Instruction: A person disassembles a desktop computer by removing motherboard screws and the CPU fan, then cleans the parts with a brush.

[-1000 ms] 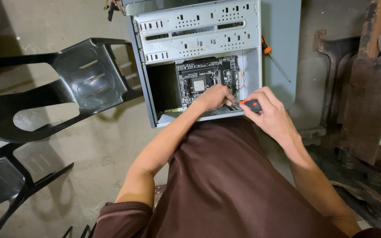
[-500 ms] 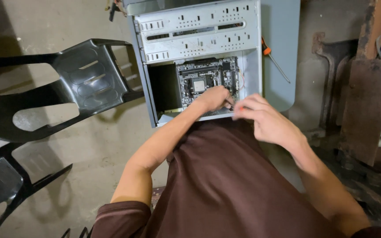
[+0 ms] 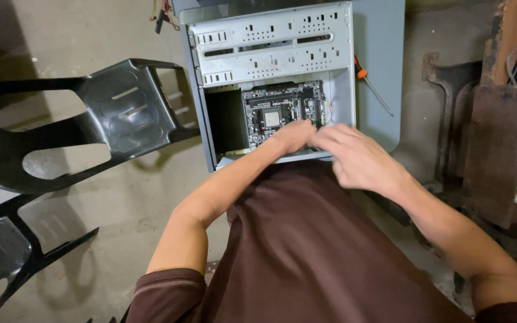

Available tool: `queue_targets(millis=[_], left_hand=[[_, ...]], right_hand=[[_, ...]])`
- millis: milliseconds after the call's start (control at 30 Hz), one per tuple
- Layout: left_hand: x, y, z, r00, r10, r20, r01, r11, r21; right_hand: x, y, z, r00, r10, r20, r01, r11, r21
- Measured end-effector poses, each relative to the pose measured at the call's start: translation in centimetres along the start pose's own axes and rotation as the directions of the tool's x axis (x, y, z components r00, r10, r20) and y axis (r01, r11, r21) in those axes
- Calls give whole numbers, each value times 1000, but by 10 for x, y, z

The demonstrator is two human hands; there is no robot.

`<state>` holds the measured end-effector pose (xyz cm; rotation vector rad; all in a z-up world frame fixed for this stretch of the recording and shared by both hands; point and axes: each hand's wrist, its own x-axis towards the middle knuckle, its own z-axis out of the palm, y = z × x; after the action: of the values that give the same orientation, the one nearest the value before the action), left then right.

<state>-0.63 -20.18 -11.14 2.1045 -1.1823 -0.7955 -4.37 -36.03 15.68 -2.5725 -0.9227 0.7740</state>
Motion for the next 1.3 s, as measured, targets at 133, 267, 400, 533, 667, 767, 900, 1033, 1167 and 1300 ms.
queue_targets(millis=[133, 267, 400, 533, 667, 767, 900, 1033, 1167, 1300], left_hand=[[6, -5, 6, 1000, 17, 20, -16, 998, -57], [8, -9, 4, 1000, 2, 25, 1, 990, -140], [6, -13, 14, 999, 46, 19, -43, 986, -160], [-12, 8, -18, 1000, 4, 3, -3, 992, -125], [-4, -3, -2, 1000, 21, -8, -22, 987, -160], [-5, 2, -7, 1000, 23, -3, -23, 994, -109], [7, -3, -1, 1000, -13, -14, 13, 999, -49], [12, -14, 8, 1000, -21, -8, 20, 998, -65], [21, -22, 25, 999, -17, -48, 19, 999, 32], [8, -5, 2, 998, -41, -42, 41, 999, -8]], right_hand=[[1, -10, 8, 935, 354, -26, -355, 932, -75], [-5, 13, 24, 996, 89, 15, -88, 995, -56], [-4, 20, 18, 993, -88, 82, 94, 993, -71], [-4, -14, -12, 988, 138, -71, -137, 990, 24], [-4, 3, 15, 982, 189, -3, -188, 977, -95], [-11, 11, 7, 994, 9, 106, 2, 994, -105], [-8, 9, 8, 987, -150, 48, 155, 979, -132], [-8, -14, 2, 980, 145, -132, -159, 982, -98], [-7, -4, 7, 985, 168, -33, -171, 964, -202], [-12, 15, 12, 997, -34, 66, 48, 973, -225]])
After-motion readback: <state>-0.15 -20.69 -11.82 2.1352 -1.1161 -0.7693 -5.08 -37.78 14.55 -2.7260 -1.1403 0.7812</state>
